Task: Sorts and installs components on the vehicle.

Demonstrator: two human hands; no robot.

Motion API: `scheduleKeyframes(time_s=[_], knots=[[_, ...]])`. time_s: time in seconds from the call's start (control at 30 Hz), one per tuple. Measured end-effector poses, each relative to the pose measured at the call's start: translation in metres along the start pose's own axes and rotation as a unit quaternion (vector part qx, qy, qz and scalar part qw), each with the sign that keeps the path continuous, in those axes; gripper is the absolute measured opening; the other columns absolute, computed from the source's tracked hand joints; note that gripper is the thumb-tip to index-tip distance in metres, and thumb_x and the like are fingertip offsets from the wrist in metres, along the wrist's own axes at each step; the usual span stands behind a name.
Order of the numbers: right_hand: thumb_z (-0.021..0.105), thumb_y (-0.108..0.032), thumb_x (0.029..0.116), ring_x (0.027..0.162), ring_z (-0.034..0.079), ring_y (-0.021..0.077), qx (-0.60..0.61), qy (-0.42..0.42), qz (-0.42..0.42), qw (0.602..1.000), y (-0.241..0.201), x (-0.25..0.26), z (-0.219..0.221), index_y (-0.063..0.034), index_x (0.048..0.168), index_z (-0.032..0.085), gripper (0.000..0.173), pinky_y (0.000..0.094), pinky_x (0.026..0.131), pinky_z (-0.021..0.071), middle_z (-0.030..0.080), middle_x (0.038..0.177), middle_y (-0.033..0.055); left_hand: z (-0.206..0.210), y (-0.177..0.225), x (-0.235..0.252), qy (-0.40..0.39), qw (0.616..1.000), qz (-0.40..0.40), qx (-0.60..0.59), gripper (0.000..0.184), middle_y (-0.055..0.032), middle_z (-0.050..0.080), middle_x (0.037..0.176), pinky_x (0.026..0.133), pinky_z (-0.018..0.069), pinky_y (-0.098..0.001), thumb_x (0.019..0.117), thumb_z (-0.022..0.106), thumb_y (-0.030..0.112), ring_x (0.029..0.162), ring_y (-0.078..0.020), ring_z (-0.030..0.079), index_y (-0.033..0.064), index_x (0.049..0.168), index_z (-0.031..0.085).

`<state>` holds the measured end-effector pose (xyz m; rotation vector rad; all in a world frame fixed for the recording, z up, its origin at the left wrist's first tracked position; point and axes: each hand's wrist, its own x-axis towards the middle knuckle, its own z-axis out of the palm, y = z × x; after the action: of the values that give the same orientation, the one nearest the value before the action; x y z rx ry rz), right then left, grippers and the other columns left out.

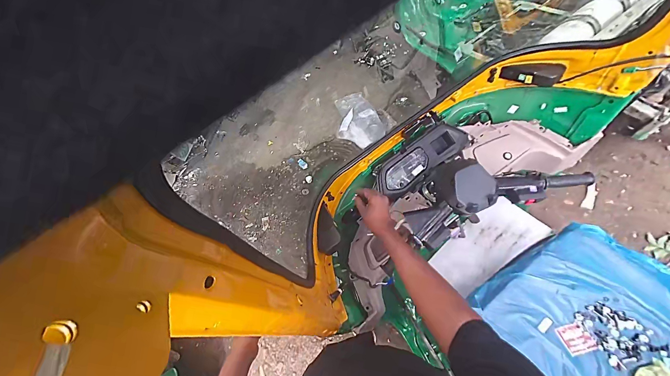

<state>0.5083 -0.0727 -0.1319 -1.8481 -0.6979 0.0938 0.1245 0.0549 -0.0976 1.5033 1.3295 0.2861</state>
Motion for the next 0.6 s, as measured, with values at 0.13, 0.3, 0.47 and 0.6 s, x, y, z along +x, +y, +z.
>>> scheduleKeyframes(time_s=[0.13, 0.3, 0.47, 0.6], knots=[[0.058, -0.021, 0.1035, 0.112, 0.068, 0.0286, -0.033, -0.052, 0.040, 0.997, 0.011, 0.029, 0.029, -0.0057, 0.119, 0.073, 0.026, 0.0472, 0.103, 0.0529, 0.072, 0.118, 0.0144, 0.065, 0.071, 0.091, -0.075, 0.990, 0.044, -0.108, 0.048, -0.0197, 0.048, 0.153, 0.099, 0.0539, -0.0465, 0.1139, 0.031, 0.032, 0.127, -0.0328, 0.061, 0.0056, 0.153, 0.039], [0.052, -0.020, 0.1040, 0.116, 0.066, 0.0318, -0.042, -0.090, -0.002, 0.995, 0.009, 0.056, 0.051, -0.0020, 0.116, 0.071, 0.029, 0.0467, 0.105, 0.0501, 0.070, 0.119, 0.0186, 0.119, 0.181, 0.098, -0.223, 0.956, 0.047, -0.184, 0.065, -0.0152, 0.040, 0.161, 0.116, 0.0398, -0.0474, 0.1119, 0.012, 0.048, 0.145, -0.0273, 0.044, 0.0068, 0.159, 0.032], [0.043, -0.024, 0.1090, 0.130, 0.059, 0.0344, -0.061, -0.169, -0.015, 0.984, 0.008, 0.053, 0.041, -0.0049, 0.129, 0.067, 0.036, 0.0484, 0.113, 0.0443, 0.065, 0.134, 0.0196, 0.153, 0.196, 0.112, -0.312, 0.936, 0.099, -0.132, 0.060, -0.0148, 0.073, 0.109, 0.089, 0.0592, -0.0429, 0.1129, 0.019, 0.043, 0.100, -0.0218, 0.071, 0.0025, 0.132, 0.059], [0.043, -0.018, 0.1090, 0.133, 0.057, 0.0350, -0.079, -0.171, -0.061, 0.980, 0.006, 0.051, 0.036, -0.0020, 0.129, 0.066, 0.034, 0.0467, 0.115, 0.0425, 0.063, 0.135, 0.0208, 0.158, 0.197, 0.103, -0.306, 0.935, 0.093, -0.155, 0.058, -0.0127, 0.074, 0.098, 0.083, 0.0606, -0.0417, 0.1128, 0.022, 0.043, 0.089, -0.0200, 0.072, 0.0041, 0.124, 0.064]])
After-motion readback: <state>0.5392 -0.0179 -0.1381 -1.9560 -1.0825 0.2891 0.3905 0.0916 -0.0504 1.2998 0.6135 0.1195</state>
